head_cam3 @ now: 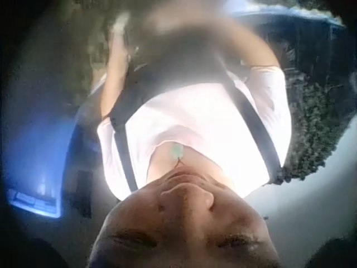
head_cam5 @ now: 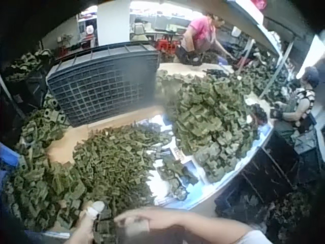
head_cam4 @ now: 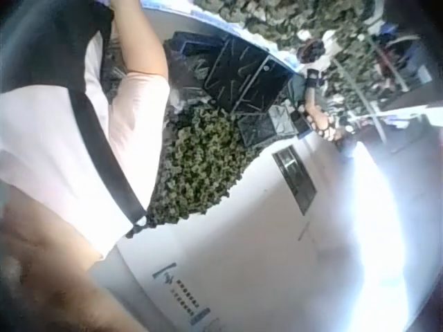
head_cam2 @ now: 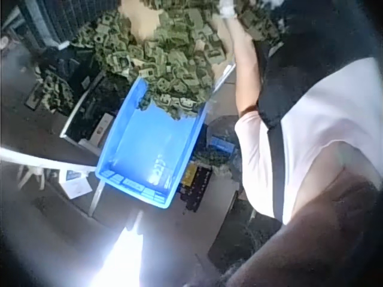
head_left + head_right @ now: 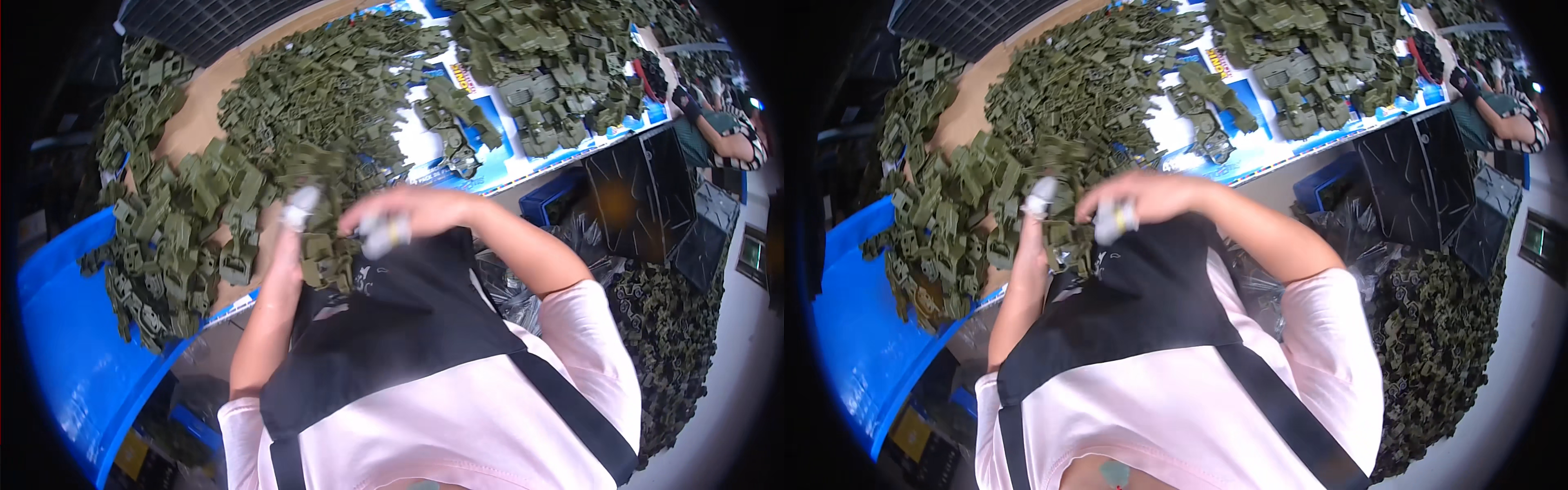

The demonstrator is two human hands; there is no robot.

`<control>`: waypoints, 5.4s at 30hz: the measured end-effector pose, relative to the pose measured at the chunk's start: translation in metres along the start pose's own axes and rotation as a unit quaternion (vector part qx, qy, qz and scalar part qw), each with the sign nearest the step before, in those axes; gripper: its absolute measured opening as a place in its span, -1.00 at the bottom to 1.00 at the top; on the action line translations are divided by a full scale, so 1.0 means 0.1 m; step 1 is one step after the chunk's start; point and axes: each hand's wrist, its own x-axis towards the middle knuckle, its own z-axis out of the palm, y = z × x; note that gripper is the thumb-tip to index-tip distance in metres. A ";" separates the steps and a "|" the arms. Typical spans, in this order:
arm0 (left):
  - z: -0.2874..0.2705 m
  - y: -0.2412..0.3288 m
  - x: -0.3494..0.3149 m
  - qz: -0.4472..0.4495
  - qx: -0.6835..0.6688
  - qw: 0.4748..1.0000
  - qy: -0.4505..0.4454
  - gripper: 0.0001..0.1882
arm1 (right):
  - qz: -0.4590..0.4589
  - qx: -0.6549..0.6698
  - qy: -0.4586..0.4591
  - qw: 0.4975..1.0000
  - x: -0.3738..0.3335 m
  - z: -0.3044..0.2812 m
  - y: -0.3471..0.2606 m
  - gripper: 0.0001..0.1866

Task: The person sorts green plastic military gear components on a table, picking them up and placing them into a blue bin. They repeatedly transfer items from a large pile on the table into the bin, occasionally shaking the bin to settle the contents.

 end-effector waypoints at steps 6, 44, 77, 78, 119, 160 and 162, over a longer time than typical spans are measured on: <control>-0.14 0.23 0.12 0.088 0.039 0.989 -0.109 -0.43 | 0.279 -0.500 0.426 0.701 -1.27 -1.29 1.26 -0.42; -0.08 -0.01 -0.24 0.363 0.237 0.901 0.029 -0.12 | -0.022 -0.358 0.267 0.895 0.30 0.69 -0.28 -0.15; 0.29 0.28 -0.50 0.230 0.776 0.551 -0.202 -0.12 | 0.163 -0.219 0.061 0.960 -0.15 0.33 0.02 -0.40; 0.32 0.38 -0.56 0.237 0.787 0.533 -0.202 -0.10 | 0.161 -0.186 0.064 0.967 -0.14 0.27 0.01 -0.40; 0.03 0.14 -0.84 0.370 0.567 0.735 -0.039 -0.02 | 0.039 -0.228 0.018 0.973 0.43 0.19 -0.27 -0.16; -1.11 1.16 -0.72 0.554 0.151 0.756 0.315 -0.50 | 0.233 -0.583 0.565 0.535 -2.53 -1.63 1.33 -0.17; -1.43 1.16 -1.06 0.585 0.066 0.701 0.402 -0.53 | 0.242 -0.621 0.534 0.520 -2.58 -1.68 1.37 -0.18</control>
